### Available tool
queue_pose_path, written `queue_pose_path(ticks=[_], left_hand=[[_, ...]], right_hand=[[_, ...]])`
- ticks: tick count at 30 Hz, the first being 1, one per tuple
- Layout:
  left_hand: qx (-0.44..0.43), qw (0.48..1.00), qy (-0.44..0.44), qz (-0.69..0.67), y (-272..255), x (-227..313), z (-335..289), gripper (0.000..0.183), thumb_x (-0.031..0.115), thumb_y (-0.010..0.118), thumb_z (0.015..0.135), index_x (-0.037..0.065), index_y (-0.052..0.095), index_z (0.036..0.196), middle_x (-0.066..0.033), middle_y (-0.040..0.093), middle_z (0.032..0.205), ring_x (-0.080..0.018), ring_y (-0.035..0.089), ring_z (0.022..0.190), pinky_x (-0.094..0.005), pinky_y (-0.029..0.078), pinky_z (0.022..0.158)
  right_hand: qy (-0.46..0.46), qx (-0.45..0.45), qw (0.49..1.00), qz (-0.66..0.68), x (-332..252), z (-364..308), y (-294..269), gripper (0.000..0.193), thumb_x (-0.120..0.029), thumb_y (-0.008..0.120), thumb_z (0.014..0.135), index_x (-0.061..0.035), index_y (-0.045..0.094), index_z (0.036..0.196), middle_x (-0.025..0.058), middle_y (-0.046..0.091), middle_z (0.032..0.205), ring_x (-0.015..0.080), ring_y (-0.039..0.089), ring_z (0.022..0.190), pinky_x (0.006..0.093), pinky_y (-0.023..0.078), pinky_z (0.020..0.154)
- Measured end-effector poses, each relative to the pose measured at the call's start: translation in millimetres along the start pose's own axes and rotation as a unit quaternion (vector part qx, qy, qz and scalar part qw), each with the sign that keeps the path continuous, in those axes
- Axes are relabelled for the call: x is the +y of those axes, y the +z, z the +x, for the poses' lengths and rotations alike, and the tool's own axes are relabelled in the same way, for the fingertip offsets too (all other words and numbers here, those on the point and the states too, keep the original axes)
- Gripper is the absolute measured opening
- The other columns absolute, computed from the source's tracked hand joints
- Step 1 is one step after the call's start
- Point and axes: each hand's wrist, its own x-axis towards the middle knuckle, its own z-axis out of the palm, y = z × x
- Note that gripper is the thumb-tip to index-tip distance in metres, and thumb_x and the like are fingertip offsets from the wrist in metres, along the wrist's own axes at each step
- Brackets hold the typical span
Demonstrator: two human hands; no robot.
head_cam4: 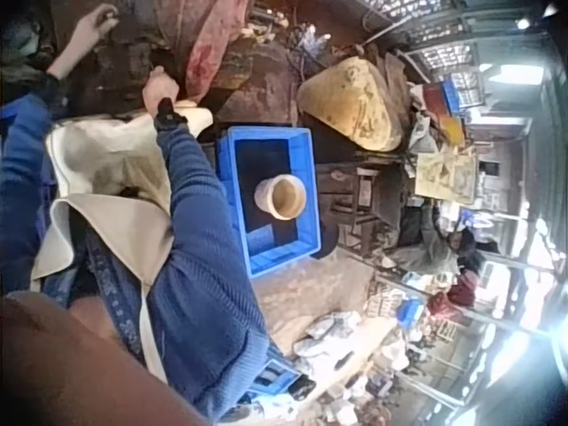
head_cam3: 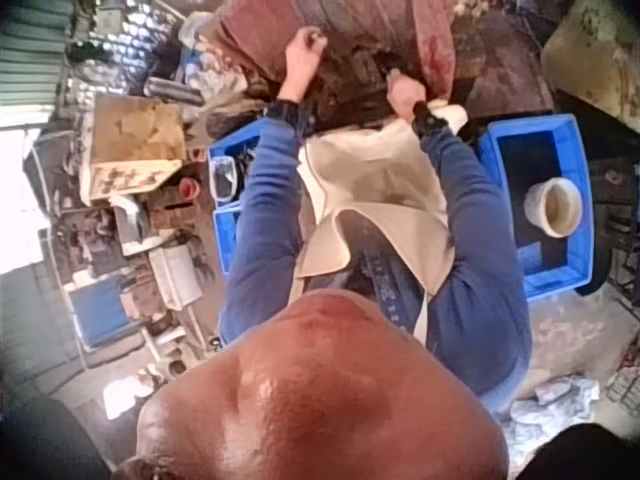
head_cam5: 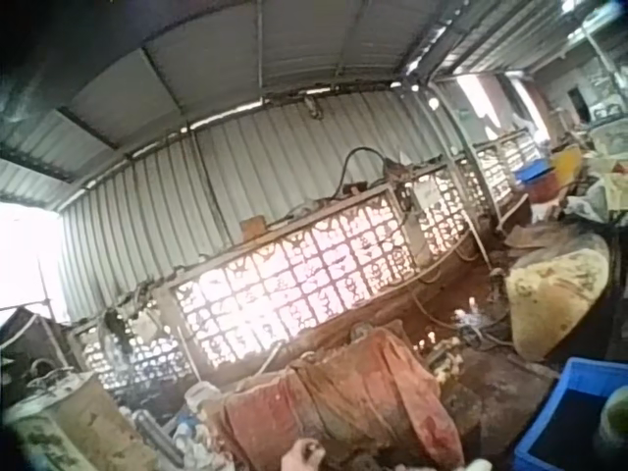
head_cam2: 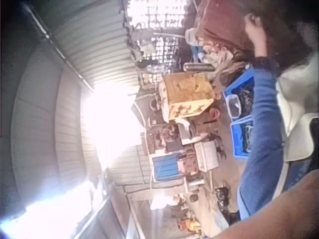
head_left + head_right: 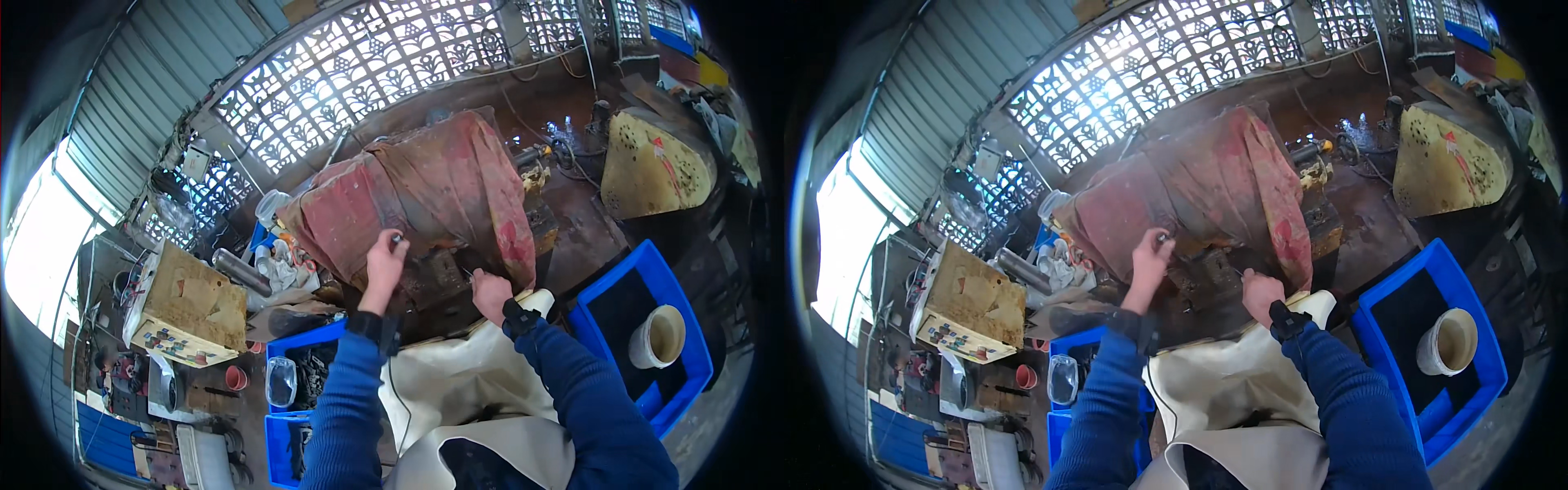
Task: The person picks up metal pieces from a blue bin, holds them against a rotating grinding wheel, and places them into a different blue bin. They also occasionally dip a container into a bucket of liquid and pour it over the grinding area.
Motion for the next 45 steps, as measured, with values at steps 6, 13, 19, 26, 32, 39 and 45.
queue_pose_path(ticks=[6, 13, 19, 26, 32, 39, 45], left_hand=[[-0.043, 0.989, -0.138, -0.024, 6.9, -21.4, 53.0, 0.028, 0.021, 0.069, 0.085, 0.009, 0.059, 0.109, -0.0126, 0.066, 0.08, -0.0251, 0.064, 0.066, -0.0372, 0.052, 0.056], [-0.078, 0.979, -0.185, 0.018, 12.0, -31.6, 73.7, 0.036, 0.024, 0.068, 0.086, 0.01, 0.055, 0.116, -0.0121, 0.066, 0.081, -0.026, 0.066, 0.068, -0.0375, 0.053, 0.054], [-0.02, 0.991, -0.101, 0.085, 15.7, -54.1, 60.7, 0.039, 0.026, 0.069, 0.086, 0.009, 0.054, 0.118, -0.0147, 0.068, 0.084, -0.0304, 0.068, 0.076, -0.041, 0.054, 0.067], [0.072, 0.995, -0.02, 0.063, -60.4, -86.4, -98.3, 0.021, 0.015, 0.065, 0.089, 0.002, 0.064, 0.106, -0.0132, 0.068, 0.085, -0.0191, 0.066, 0.075, -0.0318, 0.053, 0.07], [0.208, 0.953, -0.221, 0.016, -155.6, -145.0, -247.5, 0.018, 0.008, 0.058, 0.094, -0.002, 0.06, 0.109, -0.0048, 0.062, 0.094, -0.0102, 0.057, 0.079, -0.0253, 0.049, 0.068], [0.331, 0.891, -0.289, 0.112, -177.1, -213.0, -378.5, 0.015, -0.001, 0.057, 0.085, 0.0, 0.061, 0.099, -0.0043, 0.062, 0.086, -0.0132, 0.057, 0.077, -0.0271, 0.048, 0.067], [0.318, 0.872, -0.321, 0.189, -175.7, -213.7, -393.1, 0.018, -0.002, 0.056, 0.084, 0.0, 0.061, 0.101, -0.0099, 0.065, 0.091, -0.0198, 0.059, 0.085, -0.0314, 0.048, 0.08]], right_hand=[[-0.001, -0.006, 1.0, 0.011, 1.1, 2.8, 1.5, 0.017, -0.019, 0.05, 0.094, -0.0046, 0.053, 0.086, 0.0173, 0.065, 0.076, 0.0373, 0.064, 0.069, 0.0496, 0.051, 0.061], [0.001, -0.012, 1.0, 0.014, 0.7, 0.5, 1.3, 0.017, -0.019, 0.049, 0.094, -0.0044, 0.053, 0.087, 0.0177, 0.065, 0.076, 0.0371, 0.065, 0.07, 0.0488, 0.052, 0.063], [0.001, -0.014, 1.0, -0.003, 1.6, 0.4, 1.4, 0.015, -0.017, 0.05, 0.092, -0.0047, 0.057, 0.087, 0.0152, 0.067, 0.078, 0.0335, 0.067, 0.071, 0.0457, 0.053, 0.061], [-0.01, -0.008, 1.0, 0.02, 5.9, -0.3, 8.2, 0.017, -0.02, 0.05, 0.094, -0.0048, 0.053, 0.088, 0.0174, 0.065, 0.076, 0.0365, 0.065, 0.069, 0.0483, 0.052, 0.061], [-0.033, -0.011, 0.999, 0.028, 5.5, 0.1, 6.9, 0.016, -0.02, 0.051, 0.094, -0.0052, 0.053, 0.088, 0.0172, 0.065, 0.075, 0.0357, 0.065, 0.069, 0.0471, 0.052, 0.06], [-0.024, -0.028, 0.999, 0.003, 4.3, -2.2, 7.2, 0.016, -0.02, 0.052, 0.094, -0.0054, 0.052, 0.088, 0.0165, 0.065, 0.074, 0.0357, 0.065, 0.068, 0.0466, 0.052, 0.06], [-0.029, -0.038, 0.999, -0.015, 5.8, 1.8, 10.0, 0.018, -0.022, 0.051, 0.095, -0.0053, 0.052, 0.089, 0.0156, 0.064, 0.072, 0.0352, 0.065, 0.067, 0.0465, 0.052, 0.059]])
